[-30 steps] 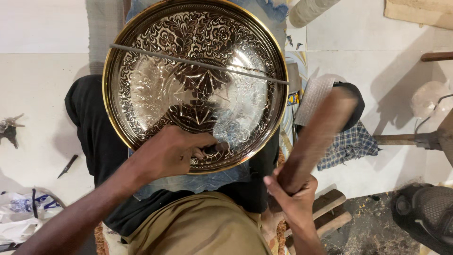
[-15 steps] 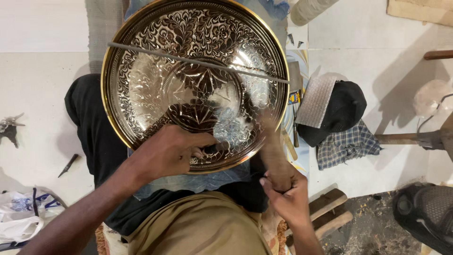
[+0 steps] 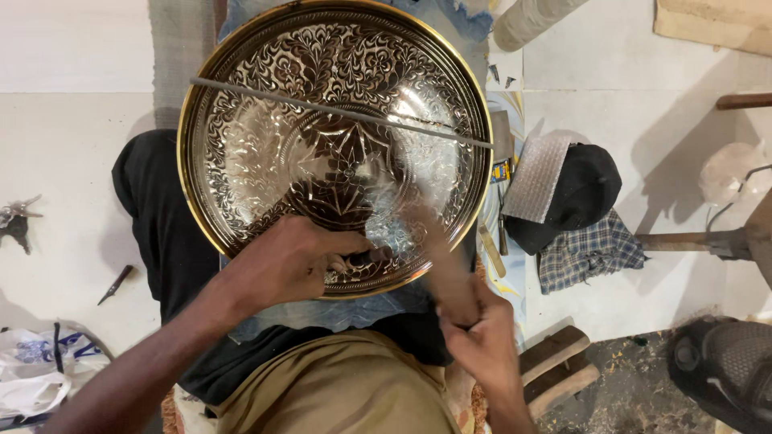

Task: The person sits on the floor and uses a chisel and wooden mallet to engrave a decorative pattern into a brass tray. They repeatedly strike the chisel to deepen the design.

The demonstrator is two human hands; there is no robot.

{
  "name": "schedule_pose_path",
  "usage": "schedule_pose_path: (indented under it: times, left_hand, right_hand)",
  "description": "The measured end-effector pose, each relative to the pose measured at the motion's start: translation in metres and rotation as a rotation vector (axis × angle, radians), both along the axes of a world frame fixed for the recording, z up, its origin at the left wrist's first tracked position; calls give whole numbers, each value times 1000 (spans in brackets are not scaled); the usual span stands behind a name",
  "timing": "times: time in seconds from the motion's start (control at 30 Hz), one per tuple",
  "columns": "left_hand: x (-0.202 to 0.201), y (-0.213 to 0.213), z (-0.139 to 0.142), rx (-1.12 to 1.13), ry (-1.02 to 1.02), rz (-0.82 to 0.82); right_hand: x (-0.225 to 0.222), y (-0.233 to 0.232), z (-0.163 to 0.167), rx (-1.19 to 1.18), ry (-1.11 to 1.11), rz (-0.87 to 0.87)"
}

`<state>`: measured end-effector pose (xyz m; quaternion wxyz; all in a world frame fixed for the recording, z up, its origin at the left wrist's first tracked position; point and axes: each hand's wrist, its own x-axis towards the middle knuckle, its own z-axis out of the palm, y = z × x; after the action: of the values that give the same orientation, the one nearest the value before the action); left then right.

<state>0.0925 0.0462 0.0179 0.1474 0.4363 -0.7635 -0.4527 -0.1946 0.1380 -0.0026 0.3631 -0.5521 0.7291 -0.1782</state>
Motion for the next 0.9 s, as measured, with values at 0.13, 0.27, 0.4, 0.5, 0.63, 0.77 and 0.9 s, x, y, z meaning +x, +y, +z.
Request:
schedule_pose_path:
  times: [0.13,0.27,0.4,0.5,0.63,0.77,0.9]
  left_hand:
    - [1,-2,3,81,-44,-10]
    - [2,-2,3,-40,99,-20]
    - [4,-1,-1,-69,94,-20]
    - [5,0,-4,3,31,-33]
    - [5,1,-8,-121,170,-15]
    - [4,2,-11,-126,143,-6]
    - [5,1,-9,-81,84,-2]
  right_hand:
    - [2,4,-6,-86,-377,-137]
    - [1,9,-14,-52,23,16]
    - [-1,13,-22,-235,116,103]
    - [-2,16,-27,-181,-63,-72]
    - [-5,20,-30,-139,-33,19]
    - [-4,21,-35,-117,-324,-192]
    - [-5,21,-34,-173,-117,-108]
